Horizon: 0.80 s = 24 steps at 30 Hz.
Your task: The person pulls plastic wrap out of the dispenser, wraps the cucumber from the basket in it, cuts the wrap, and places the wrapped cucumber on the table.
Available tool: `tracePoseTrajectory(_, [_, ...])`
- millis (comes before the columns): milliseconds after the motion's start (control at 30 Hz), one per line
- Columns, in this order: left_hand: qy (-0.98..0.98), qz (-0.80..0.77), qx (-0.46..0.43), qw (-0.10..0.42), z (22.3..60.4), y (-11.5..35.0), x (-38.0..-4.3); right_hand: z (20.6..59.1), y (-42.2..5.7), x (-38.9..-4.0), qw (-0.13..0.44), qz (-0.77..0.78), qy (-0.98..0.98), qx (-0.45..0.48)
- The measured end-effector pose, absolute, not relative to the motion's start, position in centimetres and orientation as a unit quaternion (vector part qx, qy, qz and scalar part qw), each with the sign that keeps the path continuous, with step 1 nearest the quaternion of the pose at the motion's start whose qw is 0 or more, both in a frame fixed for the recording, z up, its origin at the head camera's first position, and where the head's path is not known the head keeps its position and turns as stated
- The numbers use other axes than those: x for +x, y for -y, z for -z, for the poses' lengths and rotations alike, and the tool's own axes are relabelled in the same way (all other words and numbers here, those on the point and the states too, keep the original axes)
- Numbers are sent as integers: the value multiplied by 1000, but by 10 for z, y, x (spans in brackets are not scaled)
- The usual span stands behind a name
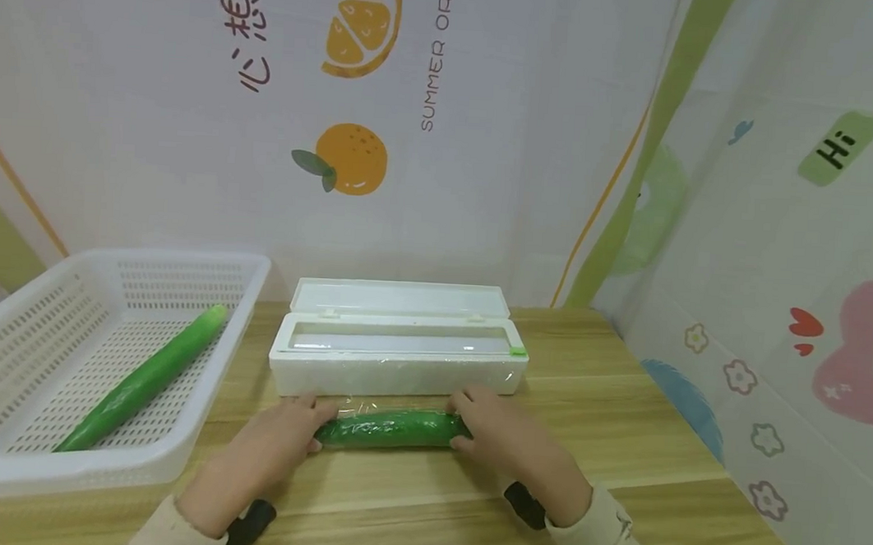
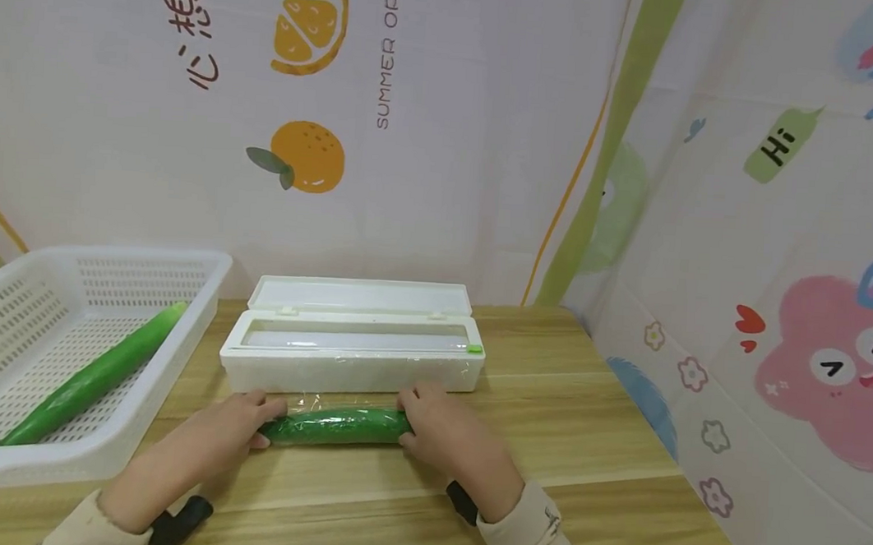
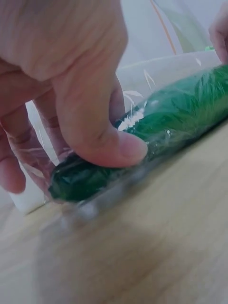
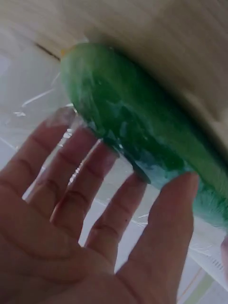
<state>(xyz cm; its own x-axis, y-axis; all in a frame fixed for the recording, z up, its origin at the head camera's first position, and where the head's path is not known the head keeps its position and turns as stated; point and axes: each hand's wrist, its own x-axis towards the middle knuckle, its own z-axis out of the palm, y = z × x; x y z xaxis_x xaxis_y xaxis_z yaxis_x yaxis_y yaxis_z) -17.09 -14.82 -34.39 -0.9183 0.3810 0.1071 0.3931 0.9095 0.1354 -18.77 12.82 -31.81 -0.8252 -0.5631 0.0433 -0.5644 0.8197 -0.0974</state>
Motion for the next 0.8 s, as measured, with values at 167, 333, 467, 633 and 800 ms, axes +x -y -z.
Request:
tracePoseTrajectory(167, [976, 90, -198, 29, 341, 147, -168, 316, -121, -179, -14, -1, 962, 274])
tracePoseTrajectory(333, [970, 124, -209, -10, 337, 150, -167, 314, -114, -171, -23, 13, 966, 259])
tracePoseTrajectory(467, [960, 164, -221, -47, 335, 153, -168, 313, -111, -165, -18, 28, 965, 259])
tracePoseTrajectory(633, [947, 213, -232, -65, 333, 159, -169, 318, -107, -161, 14, 48, 963, 264])
tracePoseTrajectory(800, [934, 234, -262, -59, 331, 164, -169, 323, -104, -158, 50, 60, 962, 261])
